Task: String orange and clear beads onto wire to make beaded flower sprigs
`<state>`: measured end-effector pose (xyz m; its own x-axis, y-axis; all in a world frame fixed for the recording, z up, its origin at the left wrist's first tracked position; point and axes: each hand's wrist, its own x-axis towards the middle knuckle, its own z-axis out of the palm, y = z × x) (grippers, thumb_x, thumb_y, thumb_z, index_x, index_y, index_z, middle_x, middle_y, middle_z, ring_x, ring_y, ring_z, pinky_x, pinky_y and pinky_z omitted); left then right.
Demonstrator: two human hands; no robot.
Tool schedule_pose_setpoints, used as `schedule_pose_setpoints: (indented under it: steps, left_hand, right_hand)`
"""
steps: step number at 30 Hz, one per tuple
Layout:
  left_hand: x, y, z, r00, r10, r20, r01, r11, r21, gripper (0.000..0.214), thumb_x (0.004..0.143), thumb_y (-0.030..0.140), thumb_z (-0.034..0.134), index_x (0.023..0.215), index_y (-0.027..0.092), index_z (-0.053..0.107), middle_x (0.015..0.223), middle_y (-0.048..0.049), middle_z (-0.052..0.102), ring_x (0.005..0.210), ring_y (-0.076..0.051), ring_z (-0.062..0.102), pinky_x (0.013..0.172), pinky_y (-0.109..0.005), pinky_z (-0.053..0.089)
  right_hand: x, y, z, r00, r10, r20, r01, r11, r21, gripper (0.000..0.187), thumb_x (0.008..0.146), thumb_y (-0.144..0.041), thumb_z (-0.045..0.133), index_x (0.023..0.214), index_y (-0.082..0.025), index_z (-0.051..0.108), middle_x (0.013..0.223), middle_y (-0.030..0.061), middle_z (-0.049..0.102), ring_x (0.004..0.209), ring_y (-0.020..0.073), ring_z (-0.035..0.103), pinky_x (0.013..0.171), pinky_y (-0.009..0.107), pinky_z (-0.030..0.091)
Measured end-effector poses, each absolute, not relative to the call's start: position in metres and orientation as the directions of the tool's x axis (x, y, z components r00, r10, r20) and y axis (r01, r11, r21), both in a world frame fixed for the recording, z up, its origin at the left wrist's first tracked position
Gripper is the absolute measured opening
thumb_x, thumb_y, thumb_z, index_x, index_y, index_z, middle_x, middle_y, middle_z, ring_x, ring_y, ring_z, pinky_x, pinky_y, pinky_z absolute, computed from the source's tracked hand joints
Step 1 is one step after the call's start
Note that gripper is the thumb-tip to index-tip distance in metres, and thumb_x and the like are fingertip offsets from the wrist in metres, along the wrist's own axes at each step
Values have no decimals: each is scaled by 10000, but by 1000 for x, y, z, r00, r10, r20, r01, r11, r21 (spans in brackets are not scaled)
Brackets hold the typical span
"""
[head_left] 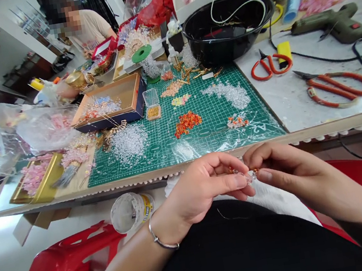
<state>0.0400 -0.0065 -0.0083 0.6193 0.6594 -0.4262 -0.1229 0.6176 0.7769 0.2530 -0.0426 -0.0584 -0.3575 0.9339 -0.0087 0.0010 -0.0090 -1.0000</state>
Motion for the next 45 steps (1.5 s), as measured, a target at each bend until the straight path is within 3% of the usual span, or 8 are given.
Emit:
schedule_pose_setpoints:
  steps: [9,13,20,29,34,45]
  left_hand:
    - [39,-8,-14,691,566,-449,-25,640,768,182,783,190,814,875,131,668,771,-22,692,687,-118,712,605,-192,565]
    - [40,-7,-13,694,559,-455,2,630,777,157,800,181,792,881,135,667,812,-32,702,702,-117,712,596,-184,554]
    - [41,-6,-14,693,542,-475,59,615,786,145,805,188,777,884,139,666,823,-33,691,716,-116,706,604,-183,537]
    - [43,-4,-13,696,503,-512,115,626,772,304,731,304,869,866,135,655,827,-34,694,716,-116,690,630,-212,539]
    - [44,-4,-18,710,473,-521,104,662,742,369,685,288,903,891,146,631,824,-28,698,721,-122,688,645,-235,530]
    - [42,-1,-27,722,445,-530,108,684,721,462,664,262,914,980,160,593,803,-21,702,694,-118,667,664,-260,503]
  right_hand:
    - [262,-37,-40,-467,865,184,249,328,-911,141,983,-276,577,1112,-333,577,1170,15,584,1104,222,567,870,327,481]
    - [264,-41,-34,-418,882,216,332,370,-868,110,1008,-214,451,1015,-292,527,1188,32,548,1143,219,538,897,327,468]
    - [264,-42,-27,-465,856,224,473,454,-755,142,937,-123,501,914,-260,528,1179,65,546,1166,242,569,844,331,495]
    - [273,-33,-28,-624,752,214,472,581,-663,158,1007,-173,459,923,-245,571,1271,89,528,1141,216,629,870,320,516]
    - [272,-29,-29,-674,693,258,406,639,-654,152,1004,-166,484,987,-258,604,1257,82,566,1134,209,640,896,302,527]
    - [270,-30,-27,-634,738,231,391,564,-728,201,981,-183,540,1084,-292,674,1246,51,632,1150,226,656,931,329,553]
